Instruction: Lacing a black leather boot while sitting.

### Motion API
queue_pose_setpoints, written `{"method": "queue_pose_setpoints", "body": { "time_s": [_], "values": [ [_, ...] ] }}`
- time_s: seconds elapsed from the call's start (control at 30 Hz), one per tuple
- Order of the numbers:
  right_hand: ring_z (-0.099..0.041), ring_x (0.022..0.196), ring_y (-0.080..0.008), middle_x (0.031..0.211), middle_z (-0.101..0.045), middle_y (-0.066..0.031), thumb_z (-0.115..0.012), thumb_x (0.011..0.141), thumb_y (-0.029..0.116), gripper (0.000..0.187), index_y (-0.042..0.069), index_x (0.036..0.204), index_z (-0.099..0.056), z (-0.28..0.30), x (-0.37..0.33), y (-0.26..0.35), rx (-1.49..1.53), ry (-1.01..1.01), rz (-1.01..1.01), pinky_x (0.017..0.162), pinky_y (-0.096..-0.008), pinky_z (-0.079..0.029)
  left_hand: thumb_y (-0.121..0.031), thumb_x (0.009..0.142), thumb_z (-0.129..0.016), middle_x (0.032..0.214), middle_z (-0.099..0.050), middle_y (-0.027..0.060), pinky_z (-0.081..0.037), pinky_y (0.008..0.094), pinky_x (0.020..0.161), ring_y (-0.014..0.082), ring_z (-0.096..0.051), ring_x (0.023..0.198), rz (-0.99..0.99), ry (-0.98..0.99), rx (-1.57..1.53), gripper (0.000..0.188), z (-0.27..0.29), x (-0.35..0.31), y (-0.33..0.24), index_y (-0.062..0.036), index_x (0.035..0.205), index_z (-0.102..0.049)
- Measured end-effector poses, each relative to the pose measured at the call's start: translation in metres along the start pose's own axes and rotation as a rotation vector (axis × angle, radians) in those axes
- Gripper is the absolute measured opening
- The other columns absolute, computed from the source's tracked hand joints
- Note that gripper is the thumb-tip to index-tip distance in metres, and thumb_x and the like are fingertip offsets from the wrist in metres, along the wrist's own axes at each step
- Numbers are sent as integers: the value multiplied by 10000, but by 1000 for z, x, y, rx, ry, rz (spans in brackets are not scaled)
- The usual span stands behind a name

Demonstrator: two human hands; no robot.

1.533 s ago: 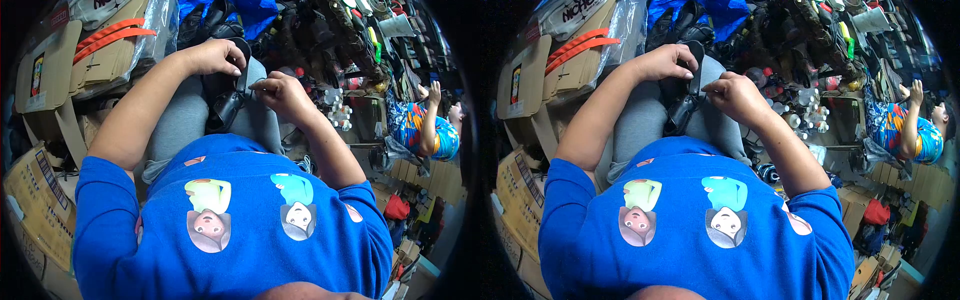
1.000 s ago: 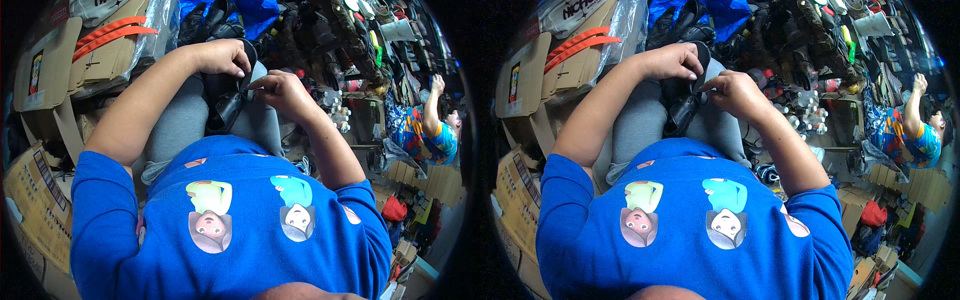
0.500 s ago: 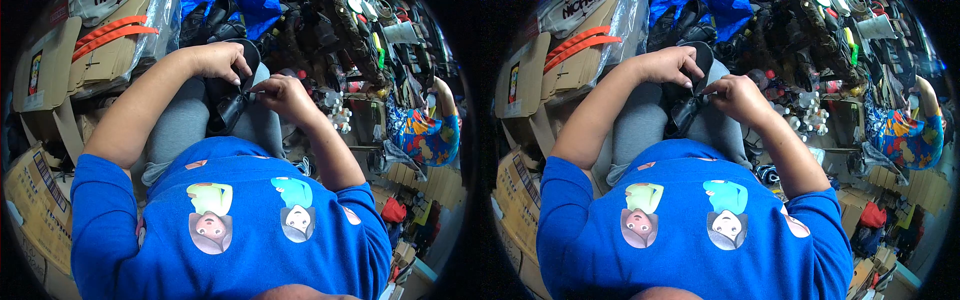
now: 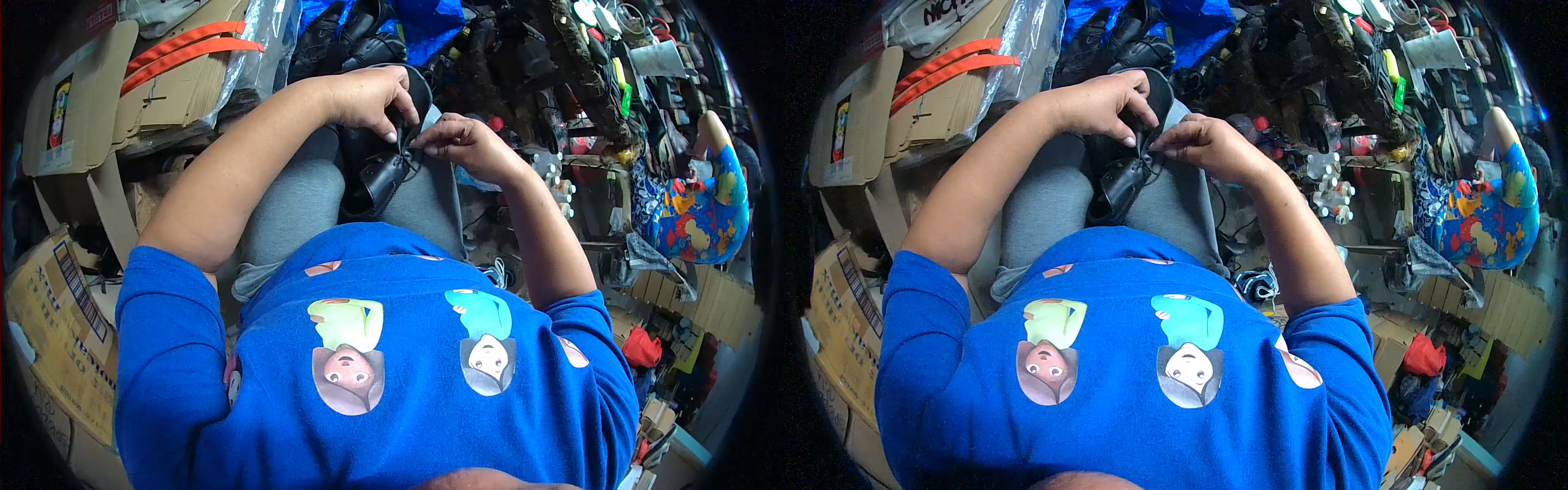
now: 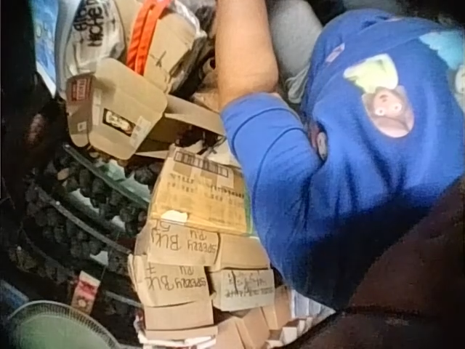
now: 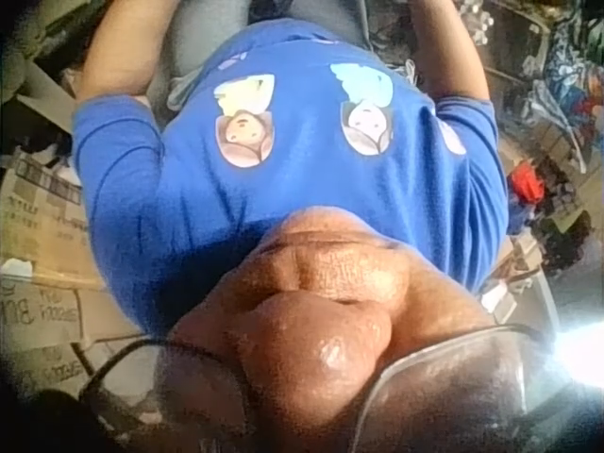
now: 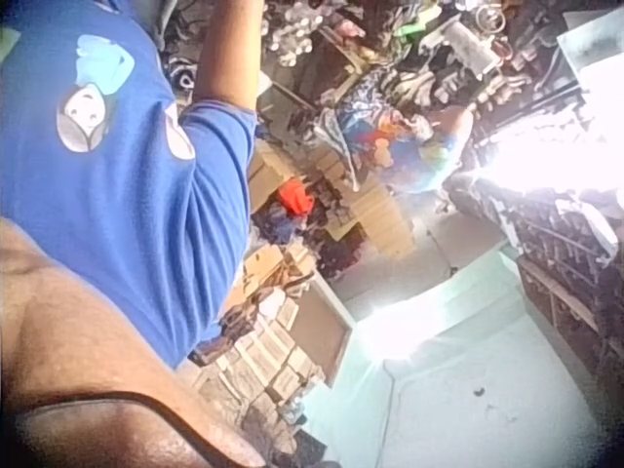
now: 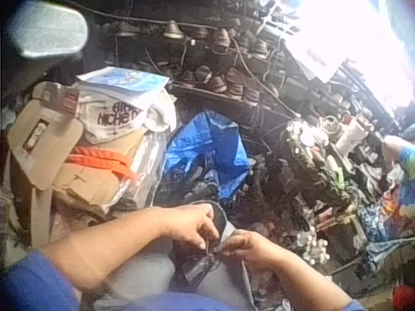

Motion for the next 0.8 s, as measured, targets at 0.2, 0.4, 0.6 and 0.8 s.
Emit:
{"method": "queue_pose_setpoints", "body": {
  "time_s": [0.2, 0.4, 0.6, 0.8],
  "values": [
    [-545, 907, -157, 899, -603, -36, -663, 832, 93, 191, 131, 1011, -718, -1, 10, -15, 88, 67, 15, 849, -290, -440, -110, 627, -787, 1023, -471, 78, -439, 322, 847, 237, -518, 962, -2, -21, -11, 409, 0, -2, 2, -157, 1027, -715],
    [-571, 844, -155, 846, -611, -22, -682, 812, 83, 204, 131, 1007, -721, -9, 8, -17, 137, -27, 24, 806, -289, -456, -123, 643, -777, 991, -482, 73, -443, 325, 845, 234, -530, 947, -53, -87, 20, 368, 1, -4, 2, -133, 1006, -718],
    [-594, 809, -189, 792, -607, -59, -694, 759, 78, 237, 161, 979, -727, 1, -8, 17, -158, -126, 16, 779, -316, -456, -147, 708, -737, 871, -601, 66, -478, 318, 777, 208, -603, 844, 52, 9, -79, 216, 0, -1, 1, -74, 910, -718],
    [-613, 804, -223, 786, -624, -59, -684, 736, 131, 185, 160, 914, -726, 5, -14, 39, -450, -200, 154, 792, -356, -415, -102, 720, -708, 842, -619, 82, -470, 310, 788, 204, -594, 860, 49, 91, -185, 213, -5, 3, 3, -46, 926, -708]
  ]
}}
Point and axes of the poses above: each hand's wrist, its own x-axis towards the middle knuckle, its own z-axis out of the back of the hand, y = z × x, the point moved 9 cm from there along x, towards the middle knuckle
